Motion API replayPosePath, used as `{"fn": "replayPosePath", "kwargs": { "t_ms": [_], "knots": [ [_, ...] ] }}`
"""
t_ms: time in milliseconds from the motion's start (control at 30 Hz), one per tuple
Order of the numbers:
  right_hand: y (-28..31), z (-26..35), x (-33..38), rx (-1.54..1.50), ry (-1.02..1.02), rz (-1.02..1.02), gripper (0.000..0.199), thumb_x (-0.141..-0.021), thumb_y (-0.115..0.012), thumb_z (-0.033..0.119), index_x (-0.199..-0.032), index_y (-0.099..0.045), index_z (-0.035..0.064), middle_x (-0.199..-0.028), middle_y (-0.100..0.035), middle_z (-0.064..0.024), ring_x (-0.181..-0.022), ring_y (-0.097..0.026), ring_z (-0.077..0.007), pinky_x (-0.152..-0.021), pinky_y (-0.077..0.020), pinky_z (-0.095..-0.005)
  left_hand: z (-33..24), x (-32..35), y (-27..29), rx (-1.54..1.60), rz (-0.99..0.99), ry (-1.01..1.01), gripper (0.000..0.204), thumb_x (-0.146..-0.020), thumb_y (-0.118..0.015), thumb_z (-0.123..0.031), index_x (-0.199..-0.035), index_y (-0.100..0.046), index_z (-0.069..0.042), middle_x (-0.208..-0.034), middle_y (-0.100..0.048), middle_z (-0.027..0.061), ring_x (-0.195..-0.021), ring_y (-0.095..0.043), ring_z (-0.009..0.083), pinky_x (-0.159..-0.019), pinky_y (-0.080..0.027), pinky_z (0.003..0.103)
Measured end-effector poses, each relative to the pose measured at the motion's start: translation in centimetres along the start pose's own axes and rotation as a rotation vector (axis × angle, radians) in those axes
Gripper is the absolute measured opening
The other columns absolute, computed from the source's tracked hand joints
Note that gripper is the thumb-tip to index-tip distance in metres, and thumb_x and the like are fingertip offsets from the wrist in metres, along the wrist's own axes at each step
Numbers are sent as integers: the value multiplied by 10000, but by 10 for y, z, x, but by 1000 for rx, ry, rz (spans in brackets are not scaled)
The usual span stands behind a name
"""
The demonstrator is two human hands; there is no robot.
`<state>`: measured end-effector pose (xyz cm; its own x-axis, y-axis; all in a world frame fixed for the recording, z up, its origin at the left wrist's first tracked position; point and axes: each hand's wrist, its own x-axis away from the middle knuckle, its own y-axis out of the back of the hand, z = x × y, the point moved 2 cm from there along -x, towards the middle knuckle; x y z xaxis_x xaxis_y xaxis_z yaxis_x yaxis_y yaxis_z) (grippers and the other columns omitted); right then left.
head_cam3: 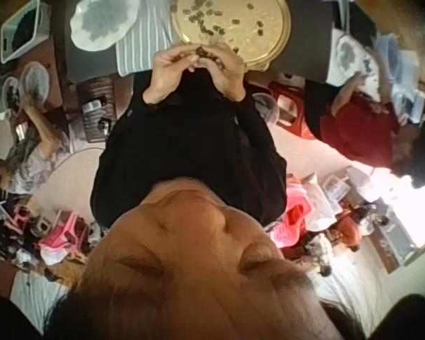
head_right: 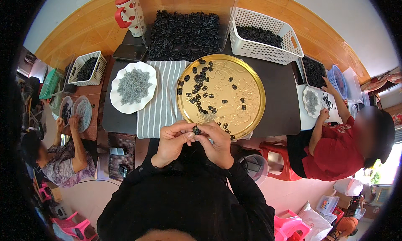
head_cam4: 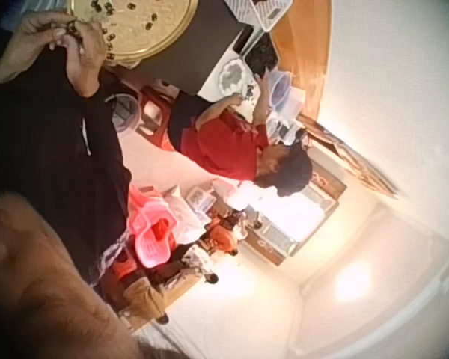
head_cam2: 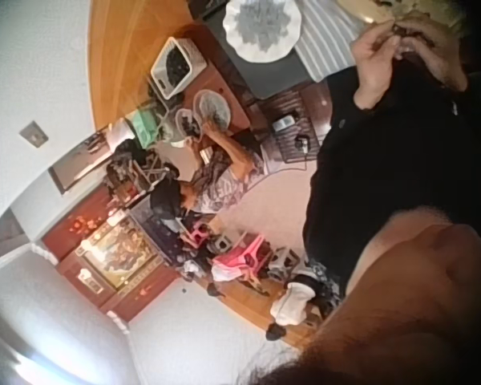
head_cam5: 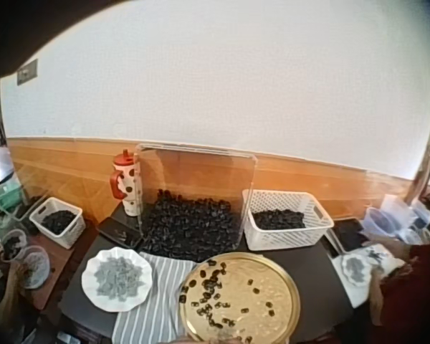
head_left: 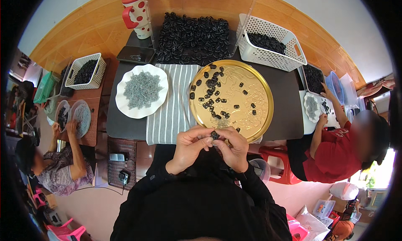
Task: The person picks up a black plastic toggle and a metal spring by hand, inserts the spring into the toggle, and places the assembled component onto a gold tray.
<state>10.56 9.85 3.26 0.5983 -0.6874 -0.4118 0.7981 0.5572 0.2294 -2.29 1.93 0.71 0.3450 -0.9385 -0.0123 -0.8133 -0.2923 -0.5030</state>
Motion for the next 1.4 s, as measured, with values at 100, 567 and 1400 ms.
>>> {"fn": "replayPosePath", "kwargs": {
  "t_ms": [100,567,1400],
  "knots": [
    [0,2,2,8,36,-24,286,-740,-677,-85,-1010,-612,-16,-868,-619,-128,-729,-610,-206,-627,-481,-267,-1,2,-2,-27,13,-15,261,-845,-601,63,-1099,-637,19,-910,-594,74,-713,-575,105,-580,-479,196],
    [-1,13,5,68,200,-38,267,-750,-651,-103,-1000,-580,-41,-844,-602,-159,-679,-588,-235,-585,-464,-278,-10,10,-12,-97,28,-103,232,-852,-589,59,-1080,-623,34,-933,-588,73,-721,-585,97,-574,-484,194],
    [25,10,-10,-318,-412,240,138,-831,-635,-6,-968,-617,-19,-840,-616,-60,-699,-566,-93,-597,-447,-227,-19,5,-5,-144,91,-118,265,-851,-601,50,-1115,-611,27,-900,-576,72,-708,-564,88,-586,-479,196]
  ]
}}
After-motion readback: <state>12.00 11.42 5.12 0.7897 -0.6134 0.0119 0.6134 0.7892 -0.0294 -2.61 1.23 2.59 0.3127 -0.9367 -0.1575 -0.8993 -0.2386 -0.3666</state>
